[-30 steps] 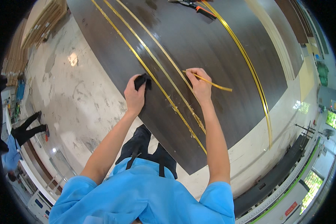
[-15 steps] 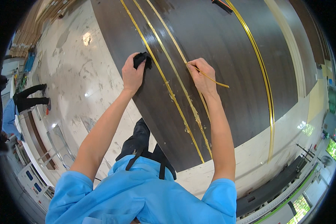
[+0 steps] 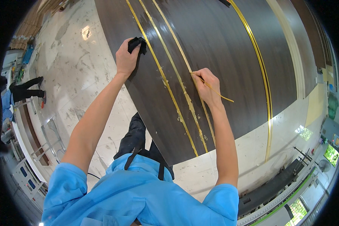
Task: The person applies thin gold decorative strips to a dark brown board, pressing them into place and wiping the surface with a black cloth. They repeatedly adjust the strips and clean the board, using a water bottle and a small plastic scraper to assist with alignment and adhesion.
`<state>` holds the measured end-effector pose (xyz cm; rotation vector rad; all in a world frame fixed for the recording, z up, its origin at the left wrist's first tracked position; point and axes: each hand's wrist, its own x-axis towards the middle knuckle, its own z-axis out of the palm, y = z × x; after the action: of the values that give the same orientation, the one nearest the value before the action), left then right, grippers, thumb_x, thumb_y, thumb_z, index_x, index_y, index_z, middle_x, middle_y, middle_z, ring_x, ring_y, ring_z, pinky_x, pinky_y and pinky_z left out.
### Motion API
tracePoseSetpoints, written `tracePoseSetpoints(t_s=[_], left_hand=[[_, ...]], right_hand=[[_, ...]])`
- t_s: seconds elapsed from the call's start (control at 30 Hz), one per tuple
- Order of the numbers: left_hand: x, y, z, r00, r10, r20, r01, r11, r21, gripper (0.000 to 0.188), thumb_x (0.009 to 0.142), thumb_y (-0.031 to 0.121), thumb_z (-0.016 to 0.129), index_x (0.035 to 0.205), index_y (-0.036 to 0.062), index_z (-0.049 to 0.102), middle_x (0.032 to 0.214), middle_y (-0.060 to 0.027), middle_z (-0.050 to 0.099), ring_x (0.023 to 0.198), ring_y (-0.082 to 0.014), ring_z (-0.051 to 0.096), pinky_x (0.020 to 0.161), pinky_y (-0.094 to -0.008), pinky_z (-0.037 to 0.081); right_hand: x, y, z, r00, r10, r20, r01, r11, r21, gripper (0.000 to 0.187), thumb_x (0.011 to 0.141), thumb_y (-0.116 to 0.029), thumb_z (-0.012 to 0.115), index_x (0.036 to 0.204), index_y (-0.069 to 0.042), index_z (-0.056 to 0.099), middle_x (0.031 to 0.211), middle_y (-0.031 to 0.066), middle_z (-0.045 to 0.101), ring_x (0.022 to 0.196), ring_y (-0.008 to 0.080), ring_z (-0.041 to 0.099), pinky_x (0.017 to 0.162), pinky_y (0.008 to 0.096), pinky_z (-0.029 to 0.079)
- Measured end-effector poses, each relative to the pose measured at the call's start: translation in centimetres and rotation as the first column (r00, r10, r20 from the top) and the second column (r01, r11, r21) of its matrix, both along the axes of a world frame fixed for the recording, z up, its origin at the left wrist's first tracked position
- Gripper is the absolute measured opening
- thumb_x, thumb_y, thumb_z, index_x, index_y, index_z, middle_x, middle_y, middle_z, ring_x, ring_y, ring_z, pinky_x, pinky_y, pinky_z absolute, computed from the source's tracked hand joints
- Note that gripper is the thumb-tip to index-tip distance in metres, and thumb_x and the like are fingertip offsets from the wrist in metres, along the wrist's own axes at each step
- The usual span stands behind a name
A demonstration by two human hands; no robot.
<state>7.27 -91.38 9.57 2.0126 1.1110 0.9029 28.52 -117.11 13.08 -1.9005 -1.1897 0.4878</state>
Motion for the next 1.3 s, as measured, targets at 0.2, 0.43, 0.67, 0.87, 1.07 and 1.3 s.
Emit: tracePoseSetpoints(t_s=[0.2, 0.43, 0.67, 0.87, 1.07, 1.3], left_hand=[[0.0, 0.2, -0.2, 0.999, -0.004, -0.035, 0.006, 0.998, 0.057, 0.032, 0.098, 0.022, 0.077, 0.122, 0.0019, 0.070, 0.109, -0.0185, 0.077, 0.102, -0.0327, 0.076, 0.091, -0.0381, 0.057], [0.1, 0.2, -0.2, 1.000, 0.011, -0.020, -0.010, 0.999, 0.049, 0.028, 0.096, 0.022, 0.077, 0.117, 0.0035, 0.071, 0.109, -0.0169, 0.077, 0.101, -0.0356, 0.075, 0.089, -0.0407, 0.058], [0.0, -0.1, 0.1, 0.999, 0.012, -0.032, -0.010, 0.998, 0.063, 0.029, 0.097, 0.023, 0.077, 0.119, 0.0036, 0.072, 0.107, -0.0173, 0.078, 0.099, -0.0340, 0.076, 0.089, -0.0395, 0.058], [0.0, 0.2, -0.3, 0.997, 0.025, -0.070, -0.021, 0.999, 0.046, 0.036, 0.100, 0.030, 0.077, 0.124, 0.0040, 0.071, 0.108, -0.0183, 0.078, 0.100, -0.0299, 0.077, 0.090, -0.0371, 0.057], [0.1, 0.2, -0.4, 0.997, 0.032, -0.066, -0.028, 0.997, 0.065, 0.035, 0.099, 0.030, 0.078, 0.121, 0.0045, 0.072, 0.108, -0.0171, 0.079, 0.101, -0.0317, 0.076, 0.090, -0.0379, 0.058], [0.1, 0.2, -0.4, 0.997, 0.047, -0.068, -0.043, 0.997, 0.067, 0.033, 0.099, 0.031, 0.077, 0.120, 0.0055, 0.073, 0.108, -0.0166, 0.079, 0.100, -0.0320, 0.076, 0.090, -0.0380, 0.058]], right_hand=[[-0.4, -2.9, 0.3, 1.000, 0.002, -0.024, -0.002, 1.000, -0.001, 0.008, 0.097, -0.006, 0.074, 0.099, 0.002, 0.072, 0.089, 0.0101, 0.068, 0.079, 0.0194, 0.065, 0.074, 0.0318, 0.051], [-1.0, -6.5, 0.7, 0.999, -0.015, -0.036, 0.012, 0.997, -0.075, 0.008, 0.096, -0.006, 0.074, 0.098, 0.002, 0.071, 0.089, 0.0105, 0.069, 0.082, 0.0206, 0.066, 0.076, 0.0320, 0.051], [-1.4, -9.5, 0.8, 0.999, -0.019, -0.030, 0.016, 0.993, -0.119, 0.008, 0.096, -0.005, 0.073, 0.098, 0.002, 0.071, 0.091, 0.0112, 0.070, 0.084, 0.0223, 0.068, 0.077, 0.0325, 0.052], [-1.8, -11.7, 0.8, 0.998, -0.010, -0.063, 0.007, 0.998, -0.057, 0.007, 0.095, -0.005, 0.074, 0.098, 0.001, 0.071, 0.090, 0.0126, 0.068, 0.079, 0.0268, 0.066, 0.072, 0.0355, 0.051], [-2.1, -13.8, 1.1, 0.999, -0.004, -0.035, 0.000, 0.993, -0.120, 0.006, 0.095, -0.003, 0.074, 0.098, 0.002, 0.071, 0.092, 0.0109, 0.070, 0.083, 0.0229, 0.067, 0.074, 0.0331, 0.052], [-2.6, -16.2, 1.9, 0.997, -0.014, -0.069, 0.002, 0.985, -0.170, 0.006, 0.096, -0.002, 0.073, 0.097, 0.002, 0.071, 0.092, 0.0106, 0.069, 0.082, 0.0229, 0.067, 0.073, 0.0331, 0.051]])
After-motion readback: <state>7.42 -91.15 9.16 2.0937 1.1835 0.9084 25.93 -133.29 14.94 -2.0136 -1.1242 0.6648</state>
